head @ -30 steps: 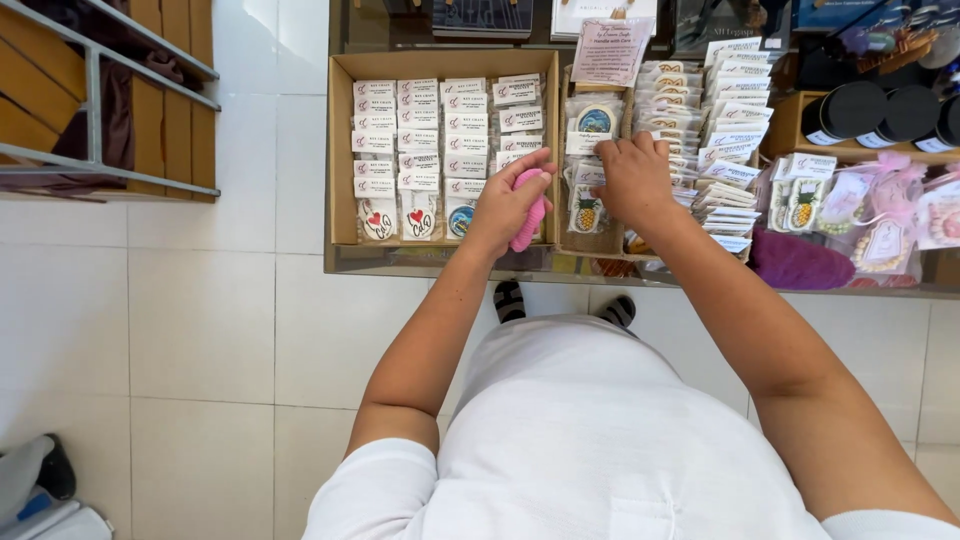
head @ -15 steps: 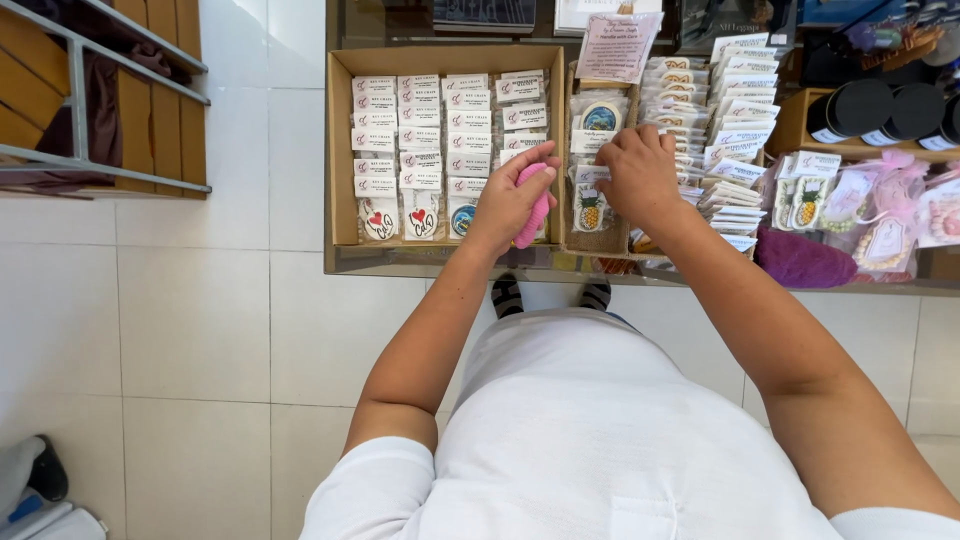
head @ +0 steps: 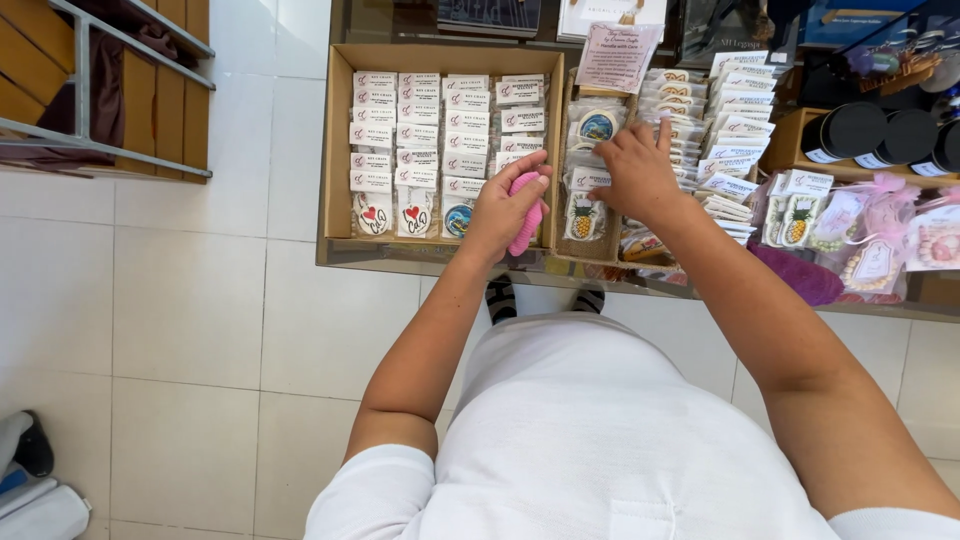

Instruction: Sorting and wiping small packaged merchandise on a retail display shelf.

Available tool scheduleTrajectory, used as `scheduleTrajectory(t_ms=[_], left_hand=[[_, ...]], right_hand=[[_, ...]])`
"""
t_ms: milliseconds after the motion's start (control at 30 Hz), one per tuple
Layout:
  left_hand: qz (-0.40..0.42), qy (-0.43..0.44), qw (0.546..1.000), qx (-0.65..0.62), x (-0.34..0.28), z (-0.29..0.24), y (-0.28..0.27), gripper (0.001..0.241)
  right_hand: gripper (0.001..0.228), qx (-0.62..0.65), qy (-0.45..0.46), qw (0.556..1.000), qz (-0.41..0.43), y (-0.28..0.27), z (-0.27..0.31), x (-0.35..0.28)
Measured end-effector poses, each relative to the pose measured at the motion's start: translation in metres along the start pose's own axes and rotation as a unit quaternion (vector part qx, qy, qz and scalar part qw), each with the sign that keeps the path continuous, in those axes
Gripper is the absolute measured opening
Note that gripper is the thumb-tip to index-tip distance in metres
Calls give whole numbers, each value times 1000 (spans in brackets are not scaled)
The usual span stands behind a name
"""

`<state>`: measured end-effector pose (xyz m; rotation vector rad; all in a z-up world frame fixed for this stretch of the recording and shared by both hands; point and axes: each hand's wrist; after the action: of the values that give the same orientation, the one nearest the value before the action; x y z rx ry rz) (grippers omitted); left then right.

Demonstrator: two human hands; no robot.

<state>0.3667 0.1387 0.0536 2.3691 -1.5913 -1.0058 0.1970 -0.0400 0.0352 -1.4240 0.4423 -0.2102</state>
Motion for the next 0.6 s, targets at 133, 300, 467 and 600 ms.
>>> scheduleTrajectory(t_ms=[133,300,467,600], left_hand=[[1,11,1000,3,1,8,3,44],[-6,17,1000,-2,2,7,8,44],[-3,25,1000,-13,-1,5,13,44],[-10,21,1000,-14,-3,6,11,46]], right_hand=[[59,62,13,998,22,-3,3,-3],[69,66,11,996,57,-7,4,4],[73,50,0,995,87,-13,1,6],[75,83,-6,992,93,-17,2,3]])
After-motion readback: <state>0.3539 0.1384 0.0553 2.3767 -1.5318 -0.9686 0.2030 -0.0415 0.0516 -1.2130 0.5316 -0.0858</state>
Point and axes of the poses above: each hand's wrist, its own x-axis towards the middle knuckle, its own y-axis out of the palm, z = x × y, and after that the axes turned 9 degrees about -y, right-handed
